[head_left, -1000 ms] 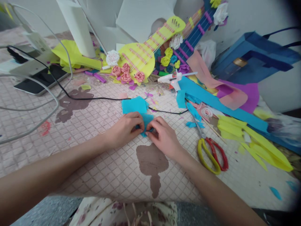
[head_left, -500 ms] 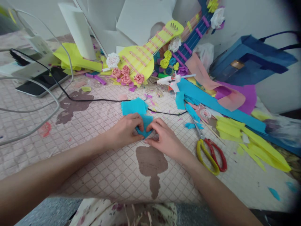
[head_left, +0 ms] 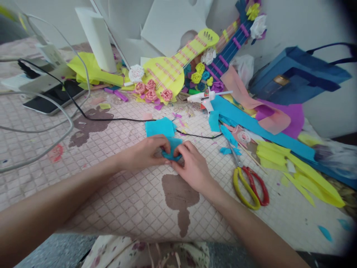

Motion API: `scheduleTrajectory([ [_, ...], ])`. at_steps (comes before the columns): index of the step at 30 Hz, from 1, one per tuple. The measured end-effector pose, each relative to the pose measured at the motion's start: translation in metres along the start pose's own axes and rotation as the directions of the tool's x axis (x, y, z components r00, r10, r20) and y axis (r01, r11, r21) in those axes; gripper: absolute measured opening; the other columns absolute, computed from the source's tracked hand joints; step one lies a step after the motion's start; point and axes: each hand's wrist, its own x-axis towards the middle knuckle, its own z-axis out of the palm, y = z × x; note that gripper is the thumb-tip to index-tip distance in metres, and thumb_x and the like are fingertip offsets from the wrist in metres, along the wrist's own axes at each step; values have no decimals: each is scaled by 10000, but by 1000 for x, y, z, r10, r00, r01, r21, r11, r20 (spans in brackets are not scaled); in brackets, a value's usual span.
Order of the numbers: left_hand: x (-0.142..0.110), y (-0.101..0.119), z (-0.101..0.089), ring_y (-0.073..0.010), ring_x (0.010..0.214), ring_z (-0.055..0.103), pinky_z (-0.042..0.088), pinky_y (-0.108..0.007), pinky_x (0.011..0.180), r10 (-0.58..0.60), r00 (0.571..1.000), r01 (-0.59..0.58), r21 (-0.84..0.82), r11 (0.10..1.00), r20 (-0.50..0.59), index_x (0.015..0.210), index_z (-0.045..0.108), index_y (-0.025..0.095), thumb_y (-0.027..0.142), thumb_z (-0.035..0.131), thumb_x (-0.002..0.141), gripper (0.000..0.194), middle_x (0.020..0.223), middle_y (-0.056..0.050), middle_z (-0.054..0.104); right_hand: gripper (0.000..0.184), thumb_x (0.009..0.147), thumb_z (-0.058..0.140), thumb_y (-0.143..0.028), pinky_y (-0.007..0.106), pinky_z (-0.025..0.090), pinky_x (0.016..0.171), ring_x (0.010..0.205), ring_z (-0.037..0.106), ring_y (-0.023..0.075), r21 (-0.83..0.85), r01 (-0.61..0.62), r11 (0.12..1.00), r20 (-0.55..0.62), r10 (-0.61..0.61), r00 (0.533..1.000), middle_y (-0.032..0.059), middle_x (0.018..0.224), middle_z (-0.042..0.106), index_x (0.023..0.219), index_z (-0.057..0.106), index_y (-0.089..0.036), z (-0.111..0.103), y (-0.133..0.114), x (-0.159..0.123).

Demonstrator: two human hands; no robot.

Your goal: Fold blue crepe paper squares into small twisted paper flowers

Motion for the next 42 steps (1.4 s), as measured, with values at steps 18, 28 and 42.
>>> scheduleTrajectory([
  [18, 3, 4, 24, -222, 936, 519, 452, -397, 840, -36, 973, 78, 177, 981, -227, 811, 577, 165, 201, 631, 786, 69, 963, -66, 539, 115, 842, 579, -275, 295, 453, 703, 844, 538, 164, 105, 74, 992, 85, -83, 993, 31, 956, 502, 909, 502, -224, -9, 7, 0],
  [28, 2, 5, 24, -228, 937, 528, 441, -415, 847, -60, 968, 105, 179, 978, -242, 828, 570, 173, 201, 691, 744, 150, 970, -67, 556, 127, 820, 479, -98, 319, 456, 724, 814, 524, 170, 202, 29, 979, -76, -14, 997, 39, 905, 486, 865, 469, -216, -9, 23, 0],
  [42, 2, 2, 13, -162, 797, 547, 469, -273, 665, -80, 971, 75, -30, 997, -226, 823, 588, 161, 118, 569, 771, 70, 916, -56, 585, 116, 887, 491, -304, 285, 444, 657, 725, 537, 147, 246, -36, 969, -66, 54, 996, 38, 877, 552, 935, 490, -198, -10, 21, 4],
])
